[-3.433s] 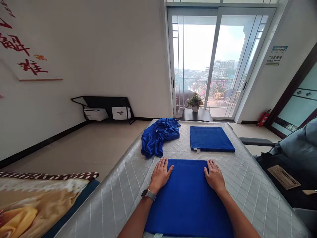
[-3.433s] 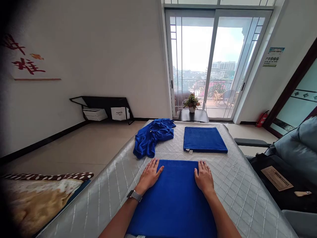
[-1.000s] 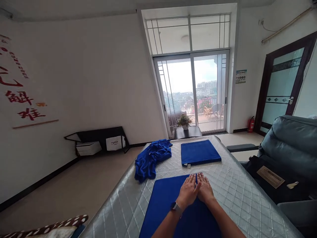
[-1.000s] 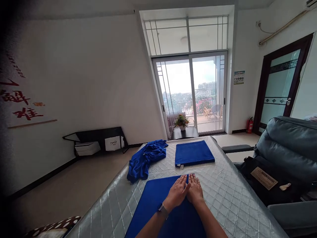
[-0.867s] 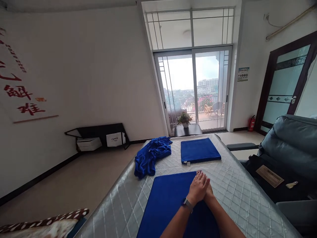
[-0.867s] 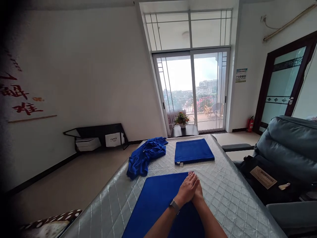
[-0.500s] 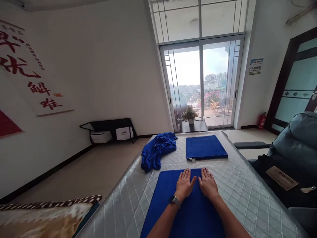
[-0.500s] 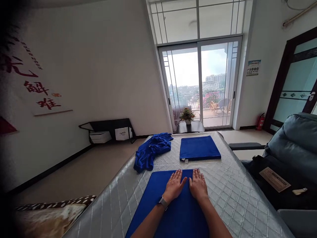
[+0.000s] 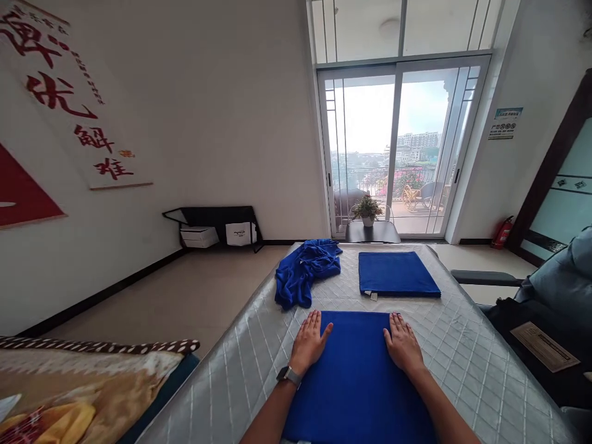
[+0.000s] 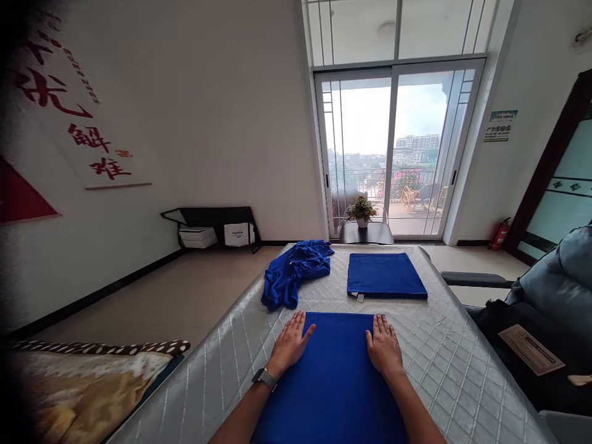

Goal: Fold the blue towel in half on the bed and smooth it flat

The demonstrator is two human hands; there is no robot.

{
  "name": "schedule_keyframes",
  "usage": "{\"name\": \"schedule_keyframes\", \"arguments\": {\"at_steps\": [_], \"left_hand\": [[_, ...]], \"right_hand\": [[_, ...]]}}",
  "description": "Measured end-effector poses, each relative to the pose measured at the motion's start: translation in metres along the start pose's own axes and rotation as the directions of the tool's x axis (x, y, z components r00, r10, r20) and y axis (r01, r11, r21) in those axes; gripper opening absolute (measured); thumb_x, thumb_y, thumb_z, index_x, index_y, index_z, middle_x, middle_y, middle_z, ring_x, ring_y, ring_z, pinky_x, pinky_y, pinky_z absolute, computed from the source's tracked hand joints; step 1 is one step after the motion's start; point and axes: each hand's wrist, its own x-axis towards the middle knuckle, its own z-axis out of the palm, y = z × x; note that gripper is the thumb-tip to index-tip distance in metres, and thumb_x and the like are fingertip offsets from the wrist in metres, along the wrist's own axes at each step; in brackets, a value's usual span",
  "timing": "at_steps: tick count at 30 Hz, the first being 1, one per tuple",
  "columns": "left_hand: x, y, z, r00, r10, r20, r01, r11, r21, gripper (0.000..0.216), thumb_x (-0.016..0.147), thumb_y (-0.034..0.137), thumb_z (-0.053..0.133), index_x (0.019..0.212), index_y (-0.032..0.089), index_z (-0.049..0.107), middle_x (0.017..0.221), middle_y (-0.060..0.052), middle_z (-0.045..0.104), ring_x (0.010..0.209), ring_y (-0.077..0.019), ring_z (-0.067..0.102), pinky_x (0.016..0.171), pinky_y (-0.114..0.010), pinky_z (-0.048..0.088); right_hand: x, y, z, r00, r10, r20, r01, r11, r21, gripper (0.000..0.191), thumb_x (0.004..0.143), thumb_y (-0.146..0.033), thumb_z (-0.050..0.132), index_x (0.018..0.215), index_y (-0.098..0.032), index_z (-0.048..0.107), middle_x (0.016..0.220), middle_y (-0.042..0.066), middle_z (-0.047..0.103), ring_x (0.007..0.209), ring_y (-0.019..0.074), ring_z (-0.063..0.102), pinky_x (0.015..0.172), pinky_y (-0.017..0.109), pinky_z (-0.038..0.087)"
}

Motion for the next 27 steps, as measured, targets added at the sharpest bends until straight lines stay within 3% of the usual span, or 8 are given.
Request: {"name": "schedule_keyframes", "arguments": {"at_steps": [8,19,27], "left_hand": [[0.001,0.006,-0.007,0.999,-0.039,0.023,0.041,0.995,-0.091,0.087,0.099,0.069,0.014,0.155,0.007,0.037,0.162,-0.016,0.037,0.152,-0.0276,0.03,0.123,-0.045,0.028],[-0.001,-0.004,-0.011,0.999,-0.048,0.017,0.049,0.994,-0.094,0.085,0.099,0.066,0.018,0.154,0.004,0.037,0.162,-0.019,0.035,0.151,-0.0299,0.03,0.123,-0.047,0.027],[-0.001,-0.006,-0.007,0.999,-0.025,-0.03,0.023,0.997,-0.077,0.083,0.1,0.065,0.018,0.153,0.005,0.04,0.159,-0.02,0.04,0.149,-0.0305,0.035,0.122,-0.048,0.03]], "right_hand": [[0.002,0.002,-0.002,1.0,0.012,0.008,-0.012,0.997,-0.077,0.07,0.1,-0.046,0.021,0.16,-0.009,0.024,0.167,0.008,0.022,0.156,0.0196,0.013,0.125,0.039,0.012],[-0.005,-0.011,-0.019,0.998,0.036,0.046,-0.03,0.991,-0.133,0.068,0.1,-0.041,0.021,0.159,-0.007,0.025,0.166,0.011,0.024,0.155,0.0202,0.016,0.125,0.04,0.013],[-0.04,-0.013,-0.029,0.999,0.011,0.031,-0.007,0.991,-0.133,0.068,0.101,-0.042,0.018,0.159,-0.008,0.027,0.167,0.009,0.023,0.155,0.0206,0.013,0.126,0.042,0.011]]}}
